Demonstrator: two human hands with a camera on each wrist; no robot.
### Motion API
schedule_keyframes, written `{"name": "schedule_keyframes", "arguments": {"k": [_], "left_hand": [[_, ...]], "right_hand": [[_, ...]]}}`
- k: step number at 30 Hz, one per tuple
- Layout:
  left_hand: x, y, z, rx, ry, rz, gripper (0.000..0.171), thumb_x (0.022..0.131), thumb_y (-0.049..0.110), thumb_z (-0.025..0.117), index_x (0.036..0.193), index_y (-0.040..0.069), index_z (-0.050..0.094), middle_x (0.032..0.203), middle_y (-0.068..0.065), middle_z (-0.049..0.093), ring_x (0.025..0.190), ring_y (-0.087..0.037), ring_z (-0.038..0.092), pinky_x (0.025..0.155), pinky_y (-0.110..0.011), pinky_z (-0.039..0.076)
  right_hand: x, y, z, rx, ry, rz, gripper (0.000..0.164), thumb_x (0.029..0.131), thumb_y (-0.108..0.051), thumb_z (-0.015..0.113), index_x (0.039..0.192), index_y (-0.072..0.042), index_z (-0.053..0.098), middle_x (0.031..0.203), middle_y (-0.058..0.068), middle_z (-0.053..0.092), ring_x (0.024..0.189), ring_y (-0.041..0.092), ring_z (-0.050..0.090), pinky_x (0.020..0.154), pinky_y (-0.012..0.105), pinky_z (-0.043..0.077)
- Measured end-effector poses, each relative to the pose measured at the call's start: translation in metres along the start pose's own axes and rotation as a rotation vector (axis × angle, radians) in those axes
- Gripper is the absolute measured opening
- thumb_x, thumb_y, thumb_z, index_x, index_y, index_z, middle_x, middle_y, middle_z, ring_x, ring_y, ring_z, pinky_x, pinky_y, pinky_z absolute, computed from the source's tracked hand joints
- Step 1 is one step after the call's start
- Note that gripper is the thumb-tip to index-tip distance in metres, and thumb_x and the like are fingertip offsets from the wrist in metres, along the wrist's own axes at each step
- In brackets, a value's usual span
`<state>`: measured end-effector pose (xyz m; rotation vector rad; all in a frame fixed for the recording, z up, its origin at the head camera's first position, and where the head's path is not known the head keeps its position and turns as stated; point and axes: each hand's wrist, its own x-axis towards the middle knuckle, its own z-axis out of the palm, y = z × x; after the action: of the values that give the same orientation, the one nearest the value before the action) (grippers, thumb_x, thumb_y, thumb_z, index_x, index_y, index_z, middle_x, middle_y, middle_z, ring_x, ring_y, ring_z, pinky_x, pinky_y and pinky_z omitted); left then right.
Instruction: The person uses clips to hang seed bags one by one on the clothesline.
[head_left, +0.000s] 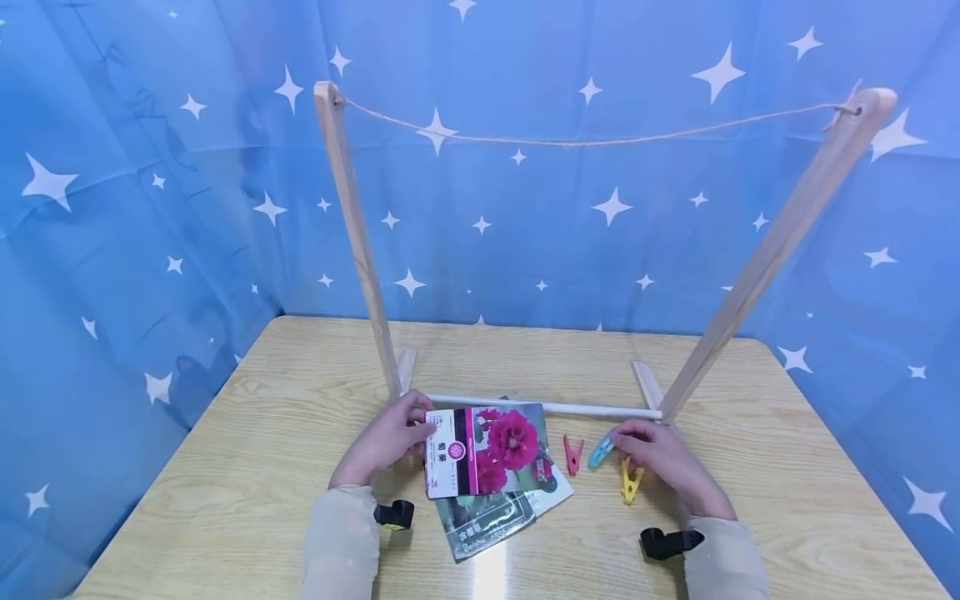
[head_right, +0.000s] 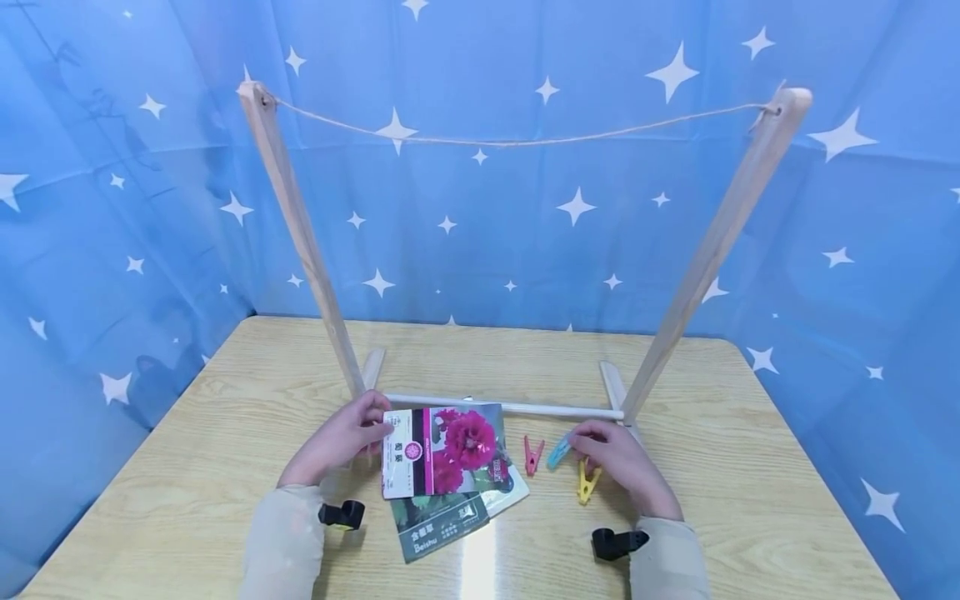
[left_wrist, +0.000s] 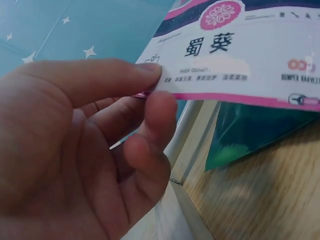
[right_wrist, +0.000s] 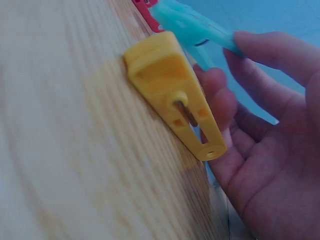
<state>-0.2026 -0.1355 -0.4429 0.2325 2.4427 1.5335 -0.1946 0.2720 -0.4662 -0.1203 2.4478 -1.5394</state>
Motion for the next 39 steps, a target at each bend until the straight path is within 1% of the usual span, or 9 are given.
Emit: {"name": "schedule_keyframes", "arguments": {"k": [3,7,11,18,23,27,29,33,39], "left_hand": [[0.0,0.001,0.0,-0.001,-0.005,0.015,0.02,0.086,0.014,0.058,0.105,0.017,0.051,0.089,-0.004,0.06,0.07,-0.027,0.059,0.056,-0.037,0.046],[-0.001,0.002,0.0,0.029,0.0,0.019,0.024,0.087,0.018,0.059,0.11,0.023,0.058,0.089,-0.004,0.058,0.072,-0.026,0.057,0.058,-0.038,0.047],[-0.002,0.003,0.001,0.033,0.004,0.011,0.024,0.087,0.021,0.058,0.11,0.027,0.06,0.086,-0.004,0.057,0.072,-0.027,0.055,0.057,-0.037,0.046],[-0.001,0.007,0.001,0.014,0.037,0.037,0.016,0.09,0.021,0.053,0.104,0.022,0.061,0.084,-0.003,0.06,0.071,-0.024,0.056,0.058,-0.038,0.046],[0.0,0.009,0.001,0.019,0.081,0.062,0.013,0.089,0.019,0.054,0.1,0.02,0.061,0.085,-0.003,0.059,0.071,-0.021,0.056,0.061,-0.038,0.047],[0.001,0.011,0.0,0.003,0.094,0.072,0.012,0.088,0.019,0.055,0.099,0.018,0.061,0.087,-0.003,0.06,0.071,-0.019,0.057,0.063,-0.037,0.047],[0.0,0.012,-0.001,-0.011,0.102,0.064,0.011,0.088,0.02,0.056,0.098,0.018,0.06,0.087,-0.003,0.06,0.072,-0.019,0.057,0.064,-0.036,0.047],[-0.002,0.016,-0.001,-0.047,0.126,0.055,0.01,0.087,0.021,0.056,0.097,0.018,0.059,0.087,-0.003,0.06,0.073,-0.02,0.058,0.065,-0.037,0.048],[-0.002,0.023,0.0,-0.073,0.174,0.109,0.013,0.087,0.021,0.059,0.098,0.016,0.059,0.083,-0.003,0.062,0.071,-0.019,0.06,0.065,-0.037,0.049]], "right_hand": [[-0.001,-0.001,-0.002,0.059,0.007,0.007,0.035,0.087,-0.033,0.055,0.103,-0.002,0.059,0.086,0.017,0.057,0.068,0.023,0.056,0.061,0.035,0.048],[-0.002,-0.002,-0.003,0.135,0.004,-0.001,0.037,0.088,-0.032,0.056,0.104,0.002,0.056,0.087,0.022,0.055,0.069,0.024,0.055,0.061,0.037,0.049],[-0.004,-0.003,-0.005,0.156,0.058,-0.021,0.04,0.089,-0.034,0.054,0.106,0.002,0.053,0.091,0.021,0.055,0.073,0.025,0.055,0.064,0.037,0.048],[-0.006,-0.004,-0.007,0.22,0.185,-0.064,0.039,0.094,-0.034,0.044,0.105,0.003,0.048,0.096,0.013,0.054,0.088,0.024,0.054,0.068,0.034,0.049],[-0.006,-0.006,-0.007,0.311,0.226,-0.115,0.038,0.095,-0.032,0.041,0.103,0.005,0.045,0.095,0.007,0.051,0.087,0.019,0.051,0.068,0.031,0.048],[-0.005,-0.008,-0.005,0.379,0.246,-0.179,0.036,0.096,-0.031,0.039,0.104,0.003,0.045,0.099,0.005,0.051,0.093,0.021,0.05,0.069,0.03,0.046],[-0.004,-0.008,-0.004,0.418,0.269,-0.207,0.033,0.096,-0.029,0.039,0.104,0.002,0.047,0.1,0.005,0.053,0.095,0.023,0.051,0.068,0.03,0.047],[-0.003,-0.01,-0.004,0.438,0.308,-0.232,0.028,0.096,-0.028,0.041,0.102,-0.002,0.047,0.097,0.006,0.056,0.094,0.026,0.053,0.065,0.031,0.048],[-0.006,-0.019,-0.003,0.457,0.35,-0.23,0.032,0.094,-0.027,0.046,0.107,0.002,0.047,0.094,0.01,0.055,0.087,0.022,0.053,0.062,0.03,0.048]]}}
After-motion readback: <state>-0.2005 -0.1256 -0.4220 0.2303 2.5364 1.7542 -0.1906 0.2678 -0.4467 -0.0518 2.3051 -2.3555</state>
